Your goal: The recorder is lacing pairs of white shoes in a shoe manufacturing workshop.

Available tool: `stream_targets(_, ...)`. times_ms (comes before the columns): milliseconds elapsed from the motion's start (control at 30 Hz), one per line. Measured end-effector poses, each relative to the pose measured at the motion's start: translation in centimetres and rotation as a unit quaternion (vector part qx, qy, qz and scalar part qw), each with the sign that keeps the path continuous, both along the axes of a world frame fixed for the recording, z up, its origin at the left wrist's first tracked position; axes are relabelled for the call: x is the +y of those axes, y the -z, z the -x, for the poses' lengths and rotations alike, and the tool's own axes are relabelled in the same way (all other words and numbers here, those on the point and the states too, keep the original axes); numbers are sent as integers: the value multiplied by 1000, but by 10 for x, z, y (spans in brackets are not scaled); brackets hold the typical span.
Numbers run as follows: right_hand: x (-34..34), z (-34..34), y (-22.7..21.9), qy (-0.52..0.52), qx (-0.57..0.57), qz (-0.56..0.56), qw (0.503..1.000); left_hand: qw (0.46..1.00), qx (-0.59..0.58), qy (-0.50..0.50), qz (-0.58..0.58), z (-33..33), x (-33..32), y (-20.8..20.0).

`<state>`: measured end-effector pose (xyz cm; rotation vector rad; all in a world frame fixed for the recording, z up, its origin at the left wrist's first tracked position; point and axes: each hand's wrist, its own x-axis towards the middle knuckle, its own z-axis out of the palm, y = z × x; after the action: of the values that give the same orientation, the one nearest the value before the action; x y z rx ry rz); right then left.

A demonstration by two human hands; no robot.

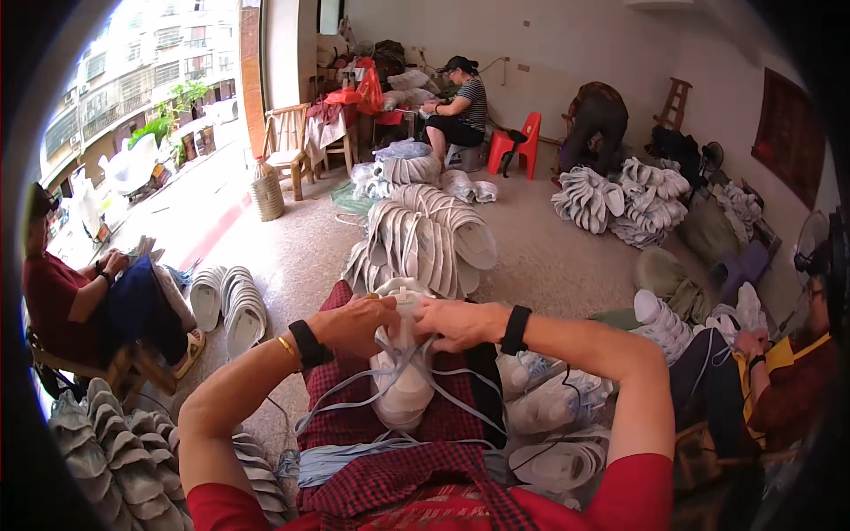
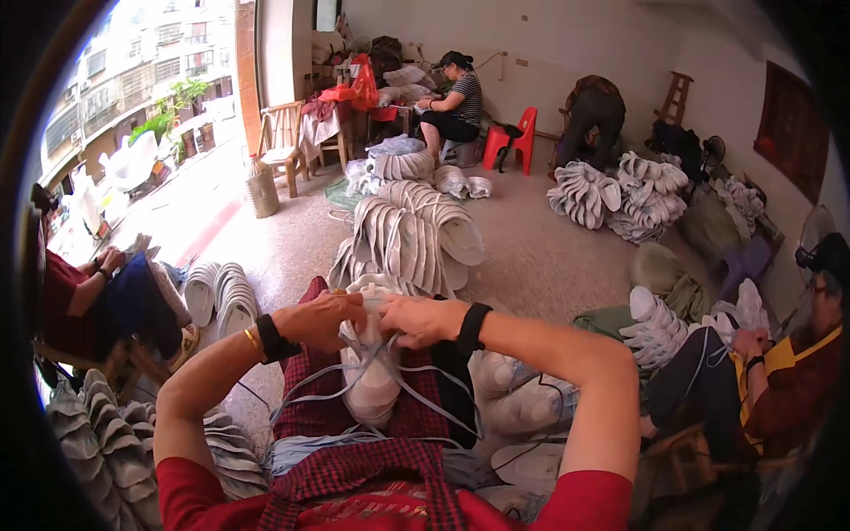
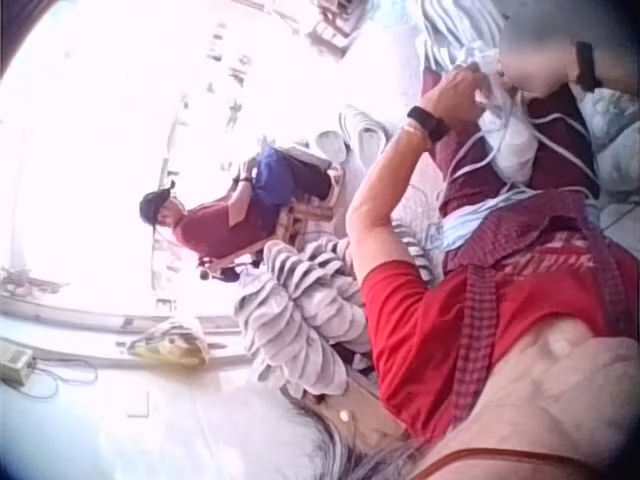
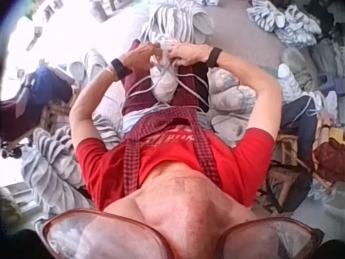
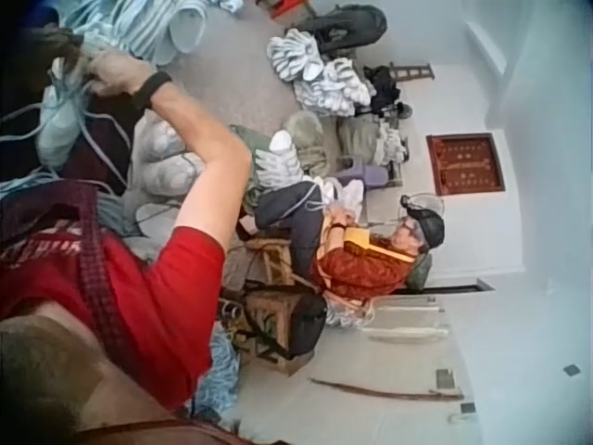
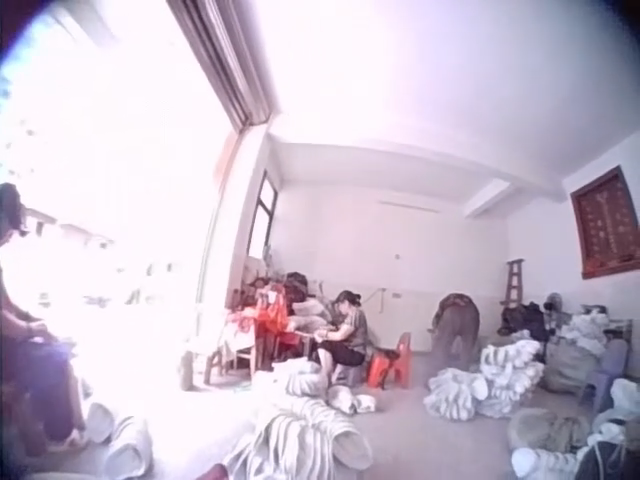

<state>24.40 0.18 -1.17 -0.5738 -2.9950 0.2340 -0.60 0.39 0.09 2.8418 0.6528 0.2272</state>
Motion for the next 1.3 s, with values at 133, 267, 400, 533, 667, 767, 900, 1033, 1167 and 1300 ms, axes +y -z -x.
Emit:
stream_targets(133,4,8,-22,50,-89,190,976,998,37,27,44,3,14,0)
stream_targets(267,3,7,-9,39,-78,154,984,998,41,38,39,10,16,6)
stream_targets(400,-4,-5,10,7,62,-31,998,998,-10,53,24,14,8,8)
stream_targets(533,-8,-4,10,88,68,-34,993,995,-92,45,-13,15,5,17)
stream_targets(667,-3,-5,17,90,87,-58,990,996,-89,20,-2,14,5,20)
stream_targets(767,14,-7,4,2,12,49,999,996,0,30,81,12,21,13)
stream_targets(900,29,6,3,80,-20,184,979,974,173,131,60,-2,64,23)
stream_targets(1033,11,12,-1,159,-6,175,972,991,123,-34,47,-23,28,9)
stream_targets(1167,4,15,12,202,74,139,967,977,109,-178,38,-22,13,14)
stream_targets(1300,30,10,33,233,272,82,930,989,58,-133,9,-22,17,25)
